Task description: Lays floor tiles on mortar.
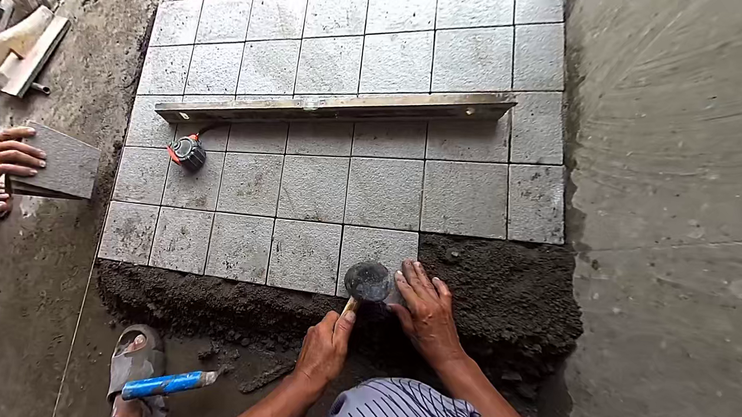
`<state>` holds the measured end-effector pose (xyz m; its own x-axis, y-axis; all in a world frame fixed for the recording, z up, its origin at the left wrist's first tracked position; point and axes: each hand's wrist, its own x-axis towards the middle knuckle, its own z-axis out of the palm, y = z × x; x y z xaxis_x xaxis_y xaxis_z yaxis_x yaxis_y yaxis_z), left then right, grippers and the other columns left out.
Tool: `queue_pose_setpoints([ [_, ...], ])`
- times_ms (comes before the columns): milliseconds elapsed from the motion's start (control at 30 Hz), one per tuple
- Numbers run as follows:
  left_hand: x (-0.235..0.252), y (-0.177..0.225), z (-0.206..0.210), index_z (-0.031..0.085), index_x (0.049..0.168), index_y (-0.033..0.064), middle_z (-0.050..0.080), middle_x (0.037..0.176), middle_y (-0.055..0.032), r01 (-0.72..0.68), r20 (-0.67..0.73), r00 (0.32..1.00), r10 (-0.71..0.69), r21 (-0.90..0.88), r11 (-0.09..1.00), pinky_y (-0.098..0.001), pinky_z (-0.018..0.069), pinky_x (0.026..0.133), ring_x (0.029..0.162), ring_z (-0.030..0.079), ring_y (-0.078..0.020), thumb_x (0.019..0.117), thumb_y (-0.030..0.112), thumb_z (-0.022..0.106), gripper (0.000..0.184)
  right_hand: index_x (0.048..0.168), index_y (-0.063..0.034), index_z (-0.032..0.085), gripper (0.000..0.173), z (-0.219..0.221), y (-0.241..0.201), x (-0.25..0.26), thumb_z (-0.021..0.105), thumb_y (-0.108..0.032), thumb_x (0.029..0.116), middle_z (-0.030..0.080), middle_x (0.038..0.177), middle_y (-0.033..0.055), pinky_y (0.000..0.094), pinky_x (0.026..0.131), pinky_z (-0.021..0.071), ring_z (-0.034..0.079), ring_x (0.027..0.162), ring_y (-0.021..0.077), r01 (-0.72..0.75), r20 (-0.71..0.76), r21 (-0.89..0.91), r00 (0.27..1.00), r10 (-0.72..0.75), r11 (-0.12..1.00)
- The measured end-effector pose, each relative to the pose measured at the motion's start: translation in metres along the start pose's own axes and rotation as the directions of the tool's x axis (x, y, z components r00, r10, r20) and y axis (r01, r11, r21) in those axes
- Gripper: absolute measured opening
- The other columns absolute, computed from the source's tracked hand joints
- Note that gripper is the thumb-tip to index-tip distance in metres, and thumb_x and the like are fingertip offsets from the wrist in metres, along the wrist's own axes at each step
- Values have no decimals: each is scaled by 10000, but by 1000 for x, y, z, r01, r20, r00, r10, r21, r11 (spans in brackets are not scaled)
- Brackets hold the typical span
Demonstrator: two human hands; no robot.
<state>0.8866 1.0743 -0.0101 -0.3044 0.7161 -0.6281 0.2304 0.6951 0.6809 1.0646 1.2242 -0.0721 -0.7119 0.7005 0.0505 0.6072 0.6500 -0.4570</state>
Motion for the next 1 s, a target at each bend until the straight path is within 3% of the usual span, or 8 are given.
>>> queue_pose_setpoints([
  [167, 9, 12, -2, 610, 969, 88, 541, 663, -14, 47, -14, 999, -49, -127, 991, -373, 508, 575, 550, 544, -164, 1075, 545, 277, 575, 1354, -26, 650, 520, 1, 2, 2, 715, -293, 912, 483, 1564, 150, 624, 1172, 329, 396, 1493, 316, -3, 12, -11, 1000, 4, 1000],
  [267, 8, 13, -3, 607, 974, 81, 550, 664, -22, 111, -6, 994, -113, -111, 988, -373, 511, 549, 538, 551, -171, 1079, 555, 273, 589, 1346, -34, 657, 503, 1, 0, 2, 725, -279, 912, 481, 1567, 144, 615, 1183, 324, 388, 1499, 307, -14, 28, -14, 1000, 14, 1000],
  [367, 9, 15, 1, 615, 979, 71, 542, 635, -17, 75, -54, 995, -83, -136, 988, -345, 496, 490, 494, 530, -155, 1075, 543, 288, 582, 1348, -53, 661, 482, 0, -1, 3, 719, -273, 922, 477, 1576, 117, 598, 1192, 327, 375, 1507, 288, -49, 35, -11, 998, 49, 999],
  [533, 21, 31, -5, 617, 965, 60, 540, 623, -22, 94, -13, 995, -96, -97, 991, -340, 488, 484, 479, 522, -156, 1093, 506, 295, 564, 1360, -65, 655, 481, -3, -6, 3, 710, -268, 926, 486, 1573, 98, 586, 1192, 332, 385, 1503, 273, -90, 50, -18, 995, 91, 996],
  [700, 19, 55, -4, 599, 963, 28, 528, 584, -24, 137, 28, 991, -134, -246, 960, -293, 461, 410, 418, 491, -138, 1120, 456, 290, 551, 1396, -70, 626, 525, -3, -7, 3, 708, -272, 919, 474, 1582, 95, 607, 1188, 321, 380, 1505, 271, -98, 73, -15, 992, 99, 995],
  [767, 22, 63, -2, 601, 994, 7, 522, 577, -29, 167, 58, 986, -156, -320, 933, -284, 457, 395, 407, 486, -136, 1128, 438, 289, 548, 1377, -77, 643, 463, -14, -8, 9, 650, -282, 961, 490, 1570, 90, 622, 1196, 295, 393, 1498, 269, -124, 111, 13, 986, 122, 992],
  [867, 35, 79, 3, 589, 1011, -4, 516, 572, -33, 186, 95, 982, -161, -415, 890, -284, 460, 374, 395, 487, -136, 1129, 442, 282, 554, 1250, -74, 725, 349, -28, 12, 31, 568, -264, 1003, 592, 1473, 96, 637, 1133, 379, 522, 1402, 288, -182, -101, 6, 978, 181, 983],
  [1000, 64, 118, 19, 563, 1050, -10, 502, 580, -31, 213, 178, 974, -139, -522, 826, -276, 469, 379, 401, 489, -129, 1128, 451, 279, 547, 1348, -59, 658, 386, -56, 66, 74, 574, -248, 1022, 506, 1540, 157, 683, 1124, 336, 442, 1448, 370, -398, -147, -40, 910, 388, 917],
])
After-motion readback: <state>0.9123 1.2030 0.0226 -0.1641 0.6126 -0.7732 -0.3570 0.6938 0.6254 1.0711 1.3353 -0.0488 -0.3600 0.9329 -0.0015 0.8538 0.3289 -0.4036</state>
